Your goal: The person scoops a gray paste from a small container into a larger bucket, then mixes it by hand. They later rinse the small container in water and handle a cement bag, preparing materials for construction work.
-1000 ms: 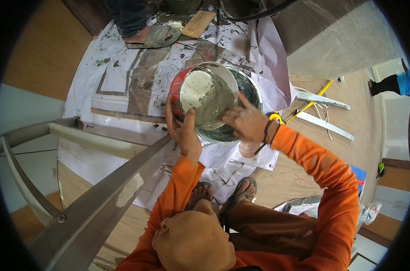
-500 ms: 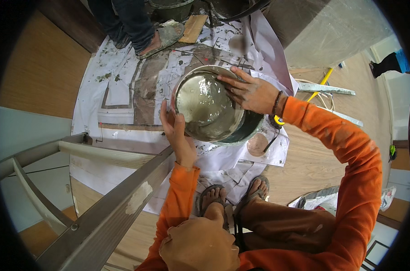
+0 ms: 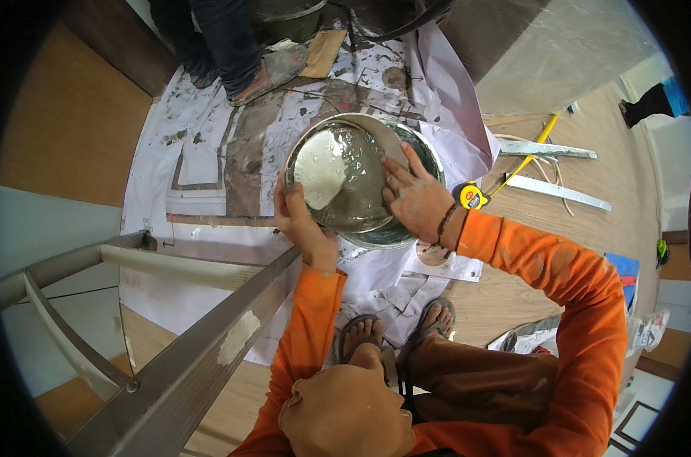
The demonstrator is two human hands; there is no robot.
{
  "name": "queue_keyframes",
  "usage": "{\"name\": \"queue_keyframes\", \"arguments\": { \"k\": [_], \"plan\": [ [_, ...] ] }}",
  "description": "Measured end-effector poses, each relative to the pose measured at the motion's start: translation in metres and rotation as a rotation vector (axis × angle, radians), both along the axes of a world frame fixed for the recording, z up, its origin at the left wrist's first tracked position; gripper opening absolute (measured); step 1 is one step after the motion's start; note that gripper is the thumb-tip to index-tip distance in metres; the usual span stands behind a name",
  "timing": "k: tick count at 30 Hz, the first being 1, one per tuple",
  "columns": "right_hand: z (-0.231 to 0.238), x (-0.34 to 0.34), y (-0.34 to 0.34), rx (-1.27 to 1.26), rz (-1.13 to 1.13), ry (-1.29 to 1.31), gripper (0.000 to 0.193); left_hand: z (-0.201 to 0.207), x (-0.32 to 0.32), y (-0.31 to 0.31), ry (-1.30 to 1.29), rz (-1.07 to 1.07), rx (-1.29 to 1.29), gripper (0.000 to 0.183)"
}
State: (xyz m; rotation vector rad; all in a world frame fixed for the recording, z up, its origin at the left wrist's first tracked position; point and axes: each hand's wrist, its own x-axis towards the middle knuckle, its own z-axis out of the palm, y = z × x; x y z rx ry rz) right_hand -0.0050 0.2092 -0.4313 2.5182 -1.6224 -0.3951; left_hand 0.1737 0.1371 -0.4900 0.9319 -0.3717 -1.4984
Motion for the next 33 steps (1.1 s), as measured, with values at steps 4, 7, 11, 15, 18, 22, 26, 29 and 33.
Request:
{"name": "queue_keyframes", "arguments": {
  "k": [4,7,11,15,18,22,26,29,33],
  "plan": [
    [0.005,0.003,-0.001,0.387,-0.054,-0.183,0.045,-0.010,0.002,0.000,-0.044,-0.014,-0.033,0.044],
    [0.013,0.001,-0.021,0.401,-0.063,-0.492,0.055,-0.013,0.004,-0.001,-0.157,-0.032,-0.128,0.045],
    [-0.007,-0.002,-0.050,0.012,0.016,-0.614,0.067,-0.013,-0.005,0.007,-0.162,-0.099,-0.196,0.046],
    [-0.060,0.004,-0.057,-0.101,-0.020,-0.647,0.068,-0.008,-0.010,0.011,-0.036,-0.115,-0.066,0.046],
    [-0.064,0.020,-0.039,0.153,0.039,-0.713,0.072,-0.015,-0.012,0.014,-0.175,-0.038,-0.116,0.047],
    [-0.051,0.020,-0.034,0.207,-0.182,-0.712,0.077,-0.014,-0.009,0.012,-0.170,-0.056,-0.136,0.049],
    [-0.040,0.012,-0.055,0.181,-0.368,-0.619,0.076,-0.006,-0.018,0.020,-0.120,-0.095,-0.124,0.049],
    [-0.055,0.034,-0.054,-0.032,-0.242,-0.768,0.072,-0.006,-0.012,0.017,-0.140,-0.094,-0.138,0.050],
    [-0.043,0.044,-0.068,0.094,-0.070,-0.818,0.068,-0.006,-0.008,0.016,-0.055,-0.133,-0.030,0.050]
  ]
}}
